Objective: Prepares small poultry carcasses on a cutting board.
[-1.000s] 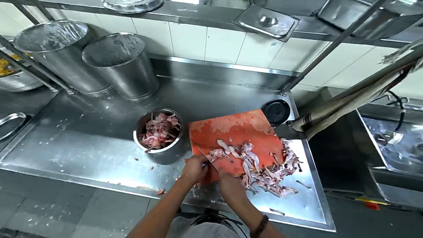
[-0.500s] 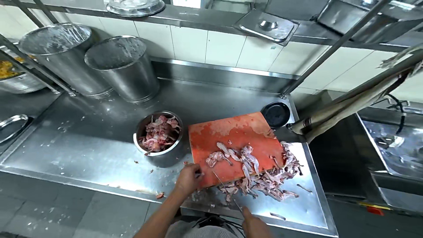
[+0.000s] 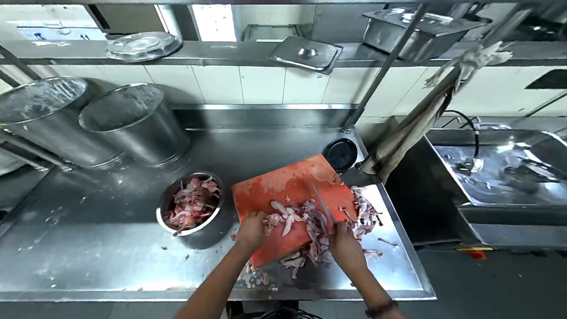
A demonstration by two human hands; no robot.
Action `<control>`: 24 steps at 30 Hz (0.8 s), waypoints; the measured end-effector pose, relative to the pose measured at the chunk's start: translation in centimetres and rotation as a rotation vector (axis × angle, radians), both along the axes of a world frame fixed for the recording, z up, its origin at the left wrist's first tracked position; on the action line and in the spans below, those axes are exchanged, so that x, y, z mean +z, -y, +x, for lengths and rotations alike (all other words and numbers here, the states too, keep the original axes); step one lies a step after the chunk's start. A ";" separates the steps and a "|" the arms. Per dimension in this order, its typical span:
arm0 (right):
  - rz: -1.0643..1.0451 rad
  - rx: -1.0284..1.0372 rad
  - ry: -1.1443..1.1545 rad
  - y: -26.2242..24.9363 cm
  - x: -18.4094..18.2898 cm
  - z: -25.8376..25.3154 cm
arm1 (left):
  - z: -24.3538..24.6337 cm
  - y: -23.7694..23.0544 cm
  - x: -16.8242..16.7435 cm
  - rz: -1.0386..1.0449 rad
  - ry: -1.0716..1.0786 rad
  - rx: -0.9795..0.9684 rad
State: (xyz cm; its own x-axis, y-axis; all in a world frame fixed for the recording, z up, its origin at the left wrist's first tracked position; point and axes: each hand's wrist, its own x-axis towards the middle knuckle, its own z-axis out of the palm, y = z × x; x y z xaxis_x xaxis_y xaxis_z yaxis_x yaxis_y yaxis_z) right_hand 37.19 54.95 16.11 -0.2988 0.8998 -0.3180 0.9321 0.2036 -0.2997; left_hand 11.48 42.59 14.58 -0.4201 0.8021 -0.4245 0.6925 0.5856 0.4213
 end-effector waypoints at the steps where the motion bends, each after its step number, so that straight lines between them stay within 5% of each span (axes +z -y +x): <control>1: 0.016 0.013 0.012 -1.3 -0.1 -1.3 | -0.1 0.1 0.1 0.026 0.016 -0.008; 8: -0.003 0.330 -0.148 0.7 2.6 -7.1 | 1.6 2.3 2.8 0.278 0.049 -0.060; 12: -0.285 0.486 -0.150 5.2 -0.6 -9.0 | 1.7 1.7 -0.5 0.304 0.267 0.091; 15: -0.309 0.433 -0.207 6.7 -1.7 -9.1 | 1.5 2.2 -1.8 0.329 0.380 0.208; 24: -0.161 0.494 -0.147 6.0 -0.2 -10.0 | 2.6 3.2 -2.8 0.311 0.190 -0.107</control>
State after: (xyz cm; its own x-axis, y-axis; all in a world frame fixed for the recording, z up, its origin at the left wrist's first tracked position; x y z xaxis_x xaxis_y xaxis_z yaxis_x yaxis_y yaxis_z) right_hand 27.16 48.99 15.88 -0.7257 0.5843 -0.3633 0.6830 0.5481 -0.4829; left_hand 14.06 39.43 11.80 -0.2638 0.9400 -0.2162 0.6352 0.3380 0.6944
